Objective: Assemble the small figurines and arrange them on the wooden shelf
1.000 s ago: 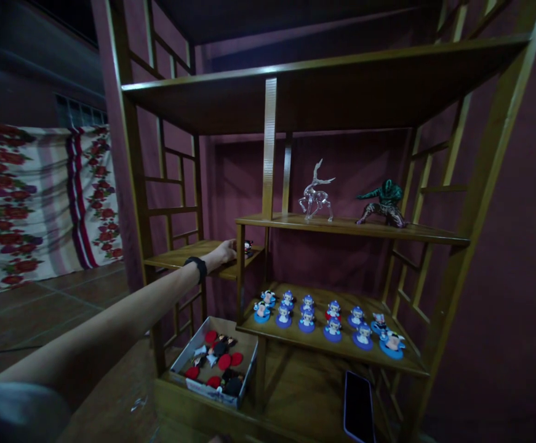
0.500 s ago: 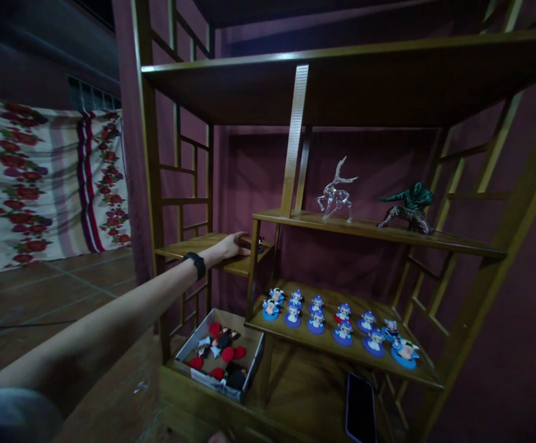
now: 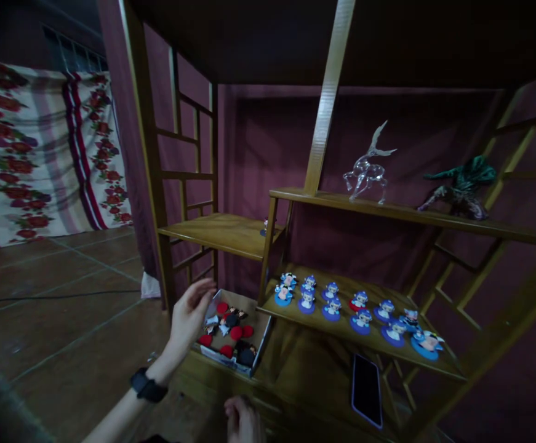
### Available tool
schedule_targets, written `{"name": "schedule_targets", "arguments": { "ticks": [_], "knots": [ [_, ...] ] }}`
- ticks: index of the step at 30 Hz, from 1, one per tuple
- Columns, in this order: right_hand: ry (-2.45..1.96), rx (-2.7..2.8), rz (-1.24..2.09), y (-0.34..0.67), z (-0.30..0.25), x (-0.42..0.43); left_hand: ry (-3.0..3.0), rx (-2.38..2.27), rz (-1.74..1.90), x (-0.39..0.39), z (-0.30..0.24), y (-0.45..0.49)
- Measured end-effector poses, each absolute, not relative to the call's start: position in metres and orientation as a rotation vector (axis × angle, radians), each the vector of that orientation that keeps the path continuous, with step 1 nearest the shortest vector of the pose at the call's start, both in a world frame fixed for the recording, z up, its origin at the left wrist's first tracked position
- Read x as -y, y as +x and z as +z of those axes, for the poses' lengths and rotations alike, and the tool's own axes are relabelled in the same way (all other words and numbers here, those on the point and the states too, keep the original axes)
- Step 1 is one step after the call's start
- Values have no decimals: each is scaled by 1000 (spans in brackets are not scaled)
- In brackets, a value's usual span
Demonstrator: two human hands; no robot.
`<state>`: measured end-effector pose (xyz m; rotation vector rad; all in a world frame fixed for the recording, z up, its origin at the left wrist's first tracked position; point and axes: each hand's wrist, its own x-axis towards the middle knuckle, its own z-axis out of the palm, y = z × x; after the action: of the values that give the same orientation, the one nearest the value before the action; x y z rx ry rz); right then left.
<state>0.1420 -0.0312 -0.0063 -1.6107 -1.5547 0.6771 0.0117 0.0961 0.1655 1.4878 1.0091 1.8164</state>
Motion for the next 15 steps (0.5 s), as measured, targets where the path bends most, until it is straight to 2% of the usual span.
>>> {"name": "schedule_targets", "arguments": {
  "ticks": [3, 6, 15],
  "knots": [
    [-1509, 1456, 733, 144, -9, 22, 1100, -1136, 1628, -101, 85, -3],
    [-1460, 1392, 769, 145, -10, 10, 802, -1169, 1583, -112, 42, -10],
    [-1484, 1374, 651, 141, -15, -68, 663, -1213, 1704, -164, 26, -24]
  ]
}}
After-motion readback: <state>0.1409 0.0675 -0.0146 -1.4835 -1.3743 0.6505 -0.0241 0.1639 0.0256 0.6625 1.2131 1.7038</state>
